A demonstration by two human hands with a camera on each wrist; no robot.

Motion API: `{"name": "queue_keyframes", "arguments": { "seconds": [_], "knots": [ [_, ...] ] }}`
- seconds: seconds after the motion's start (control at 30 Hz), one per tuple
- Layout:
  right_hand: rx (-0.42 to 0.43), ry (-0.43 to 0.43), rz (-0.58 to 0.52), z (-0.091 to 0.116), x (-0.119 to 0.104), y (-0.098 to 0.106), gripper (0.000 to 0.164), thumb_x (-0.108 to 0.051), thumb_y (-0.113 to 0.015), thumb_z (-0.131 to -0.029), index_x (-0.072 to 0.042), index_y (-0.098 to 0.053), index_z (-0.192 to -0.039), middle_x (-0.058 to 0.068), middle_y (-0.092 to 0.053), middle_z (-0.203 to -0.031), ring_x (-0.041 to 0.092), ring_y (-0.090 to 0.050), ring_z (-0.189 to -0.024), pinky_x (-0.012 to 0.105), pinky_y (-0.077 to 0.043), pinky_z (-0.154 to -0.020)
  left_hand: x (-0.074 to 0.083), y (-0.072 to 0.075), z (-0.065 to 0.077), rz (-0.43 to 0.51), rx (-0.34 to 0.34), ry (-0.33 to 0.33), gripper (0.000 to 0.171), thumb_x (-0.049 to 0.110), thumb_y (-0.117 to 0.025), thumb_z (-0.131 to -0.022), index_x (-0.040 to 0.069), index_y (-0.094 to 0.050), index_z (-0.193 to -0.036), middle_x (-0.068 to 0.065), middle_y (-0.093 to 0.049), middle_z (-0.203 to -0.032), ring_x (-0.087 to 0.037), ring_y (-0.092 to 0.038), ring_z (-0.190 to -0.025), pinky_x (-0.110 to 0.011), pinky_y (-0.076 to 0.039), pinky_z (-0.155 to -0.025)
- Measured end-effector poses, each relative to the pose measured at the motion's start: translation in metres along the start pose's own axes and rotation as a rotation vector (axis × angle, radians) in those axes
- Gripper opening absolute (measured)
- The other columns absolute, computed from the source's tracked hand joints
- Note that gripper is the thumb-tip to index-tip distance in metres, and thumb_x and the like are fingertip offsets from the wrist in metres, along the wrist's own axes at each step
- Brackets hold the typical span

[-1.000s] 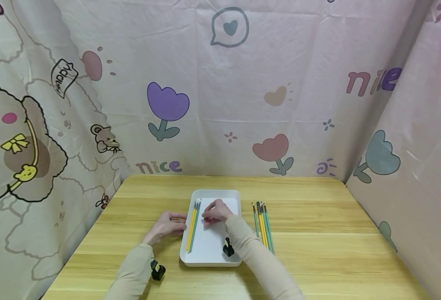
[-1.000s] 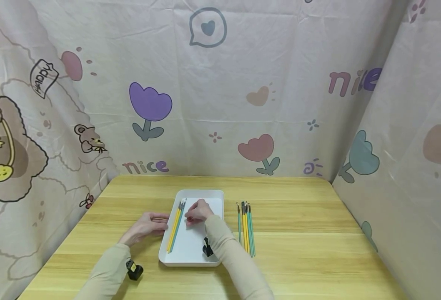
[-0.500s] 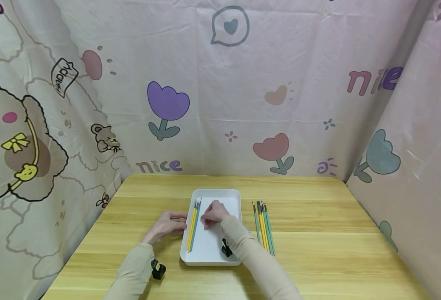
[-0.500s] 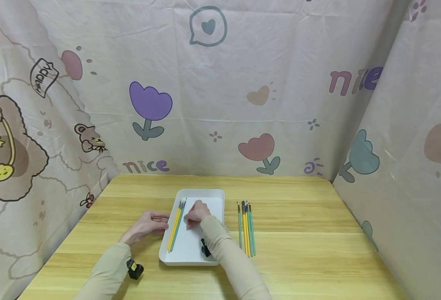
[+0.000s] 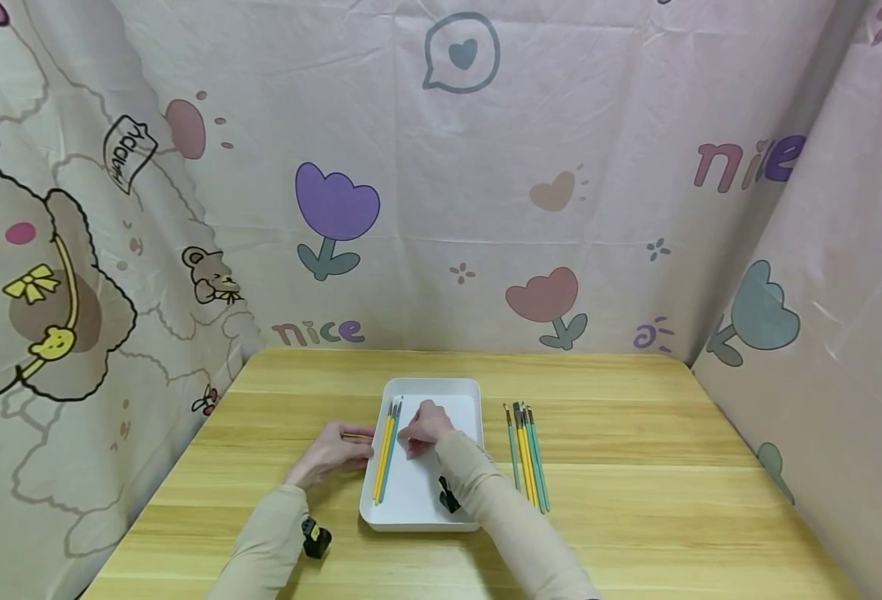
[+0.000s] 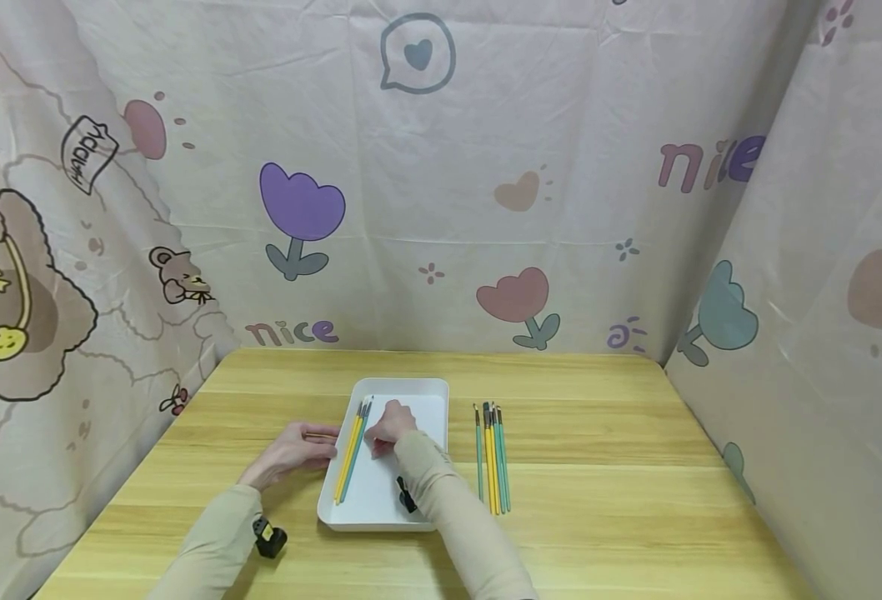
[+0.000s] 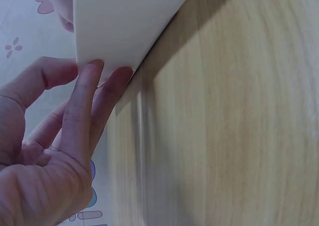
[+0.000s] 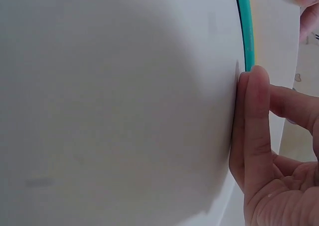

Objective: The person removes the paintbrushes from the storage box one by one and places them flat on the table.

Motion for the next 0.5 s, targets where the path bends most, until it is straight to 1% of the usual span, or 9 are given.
{"name": "queue_keyframes", "arguments": {
  "seconds": [0.17,0.37,0.5],
  "knots": [
    [0.011,-0.007,0.030,-0.0012,-0.0002,-0.0011,0.021,-0.007,-0.077,-0.086,-0.005,-0.057,-0.081,0.010,-0.068,-0.064,0.014,-0.063,-0.048,0.023,-0.058,-0.047,-0.0002,0.0003,0.0004,-0.005,0.001,-0.002,0.050,-0.007,-0.068,-0.084,-0.017,-0.055,-0.131,-0.032,-0.069,-0.114,-0.020,-0.073,-0.088,-0.037,-0.067,-0.081],
    [0.013,-0.005,0.051,-0.0044,0.0007,-0.0028,0.022,-0.009,-0.077,-0.087,-0.005,-0.056,-0.081,0.008,-0.066,-0.061,0.013,-0.062,-0.046,0.022,-0.057,-0.044,-0.0002,0.0002,0.0011,-0.005,0.002,-0.001,0.050,-0.007,-0.069,-0.084,-0.016,-0.056,-0.130,-0.032,-0.069,-0.114,-0.021,-0.073,-0.088,-0.037,-0.067,-0.081],
    [0.011,-0.002,0.058,-0.0061,0.0011,-0.0032,0.021,-0.011,-0.076,-0.087,-0.005,-0.057,-0.081,0.007,-0.064,-0.060,0.012,-0.060,-0.045,0.021,-0.054,-0.042,-0.0001,-0.0003,0.0015,0.002,-0.004,-0.006,0.049,-0.008,-0.068,-0.084,-0.017,-0.055,-0.130,-0.033,-0.068,-0.117,-0.024,-0.074,-0.091,-0.037,-0.066,-0.082]
  ]
}}
Point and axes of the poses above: each hand's wrist, its own z-axis away from the middle knuckle, its own y-axis out of the back of the hand, x = y × z, the point moved 6 cm from there along -z, towards the middle knuckle
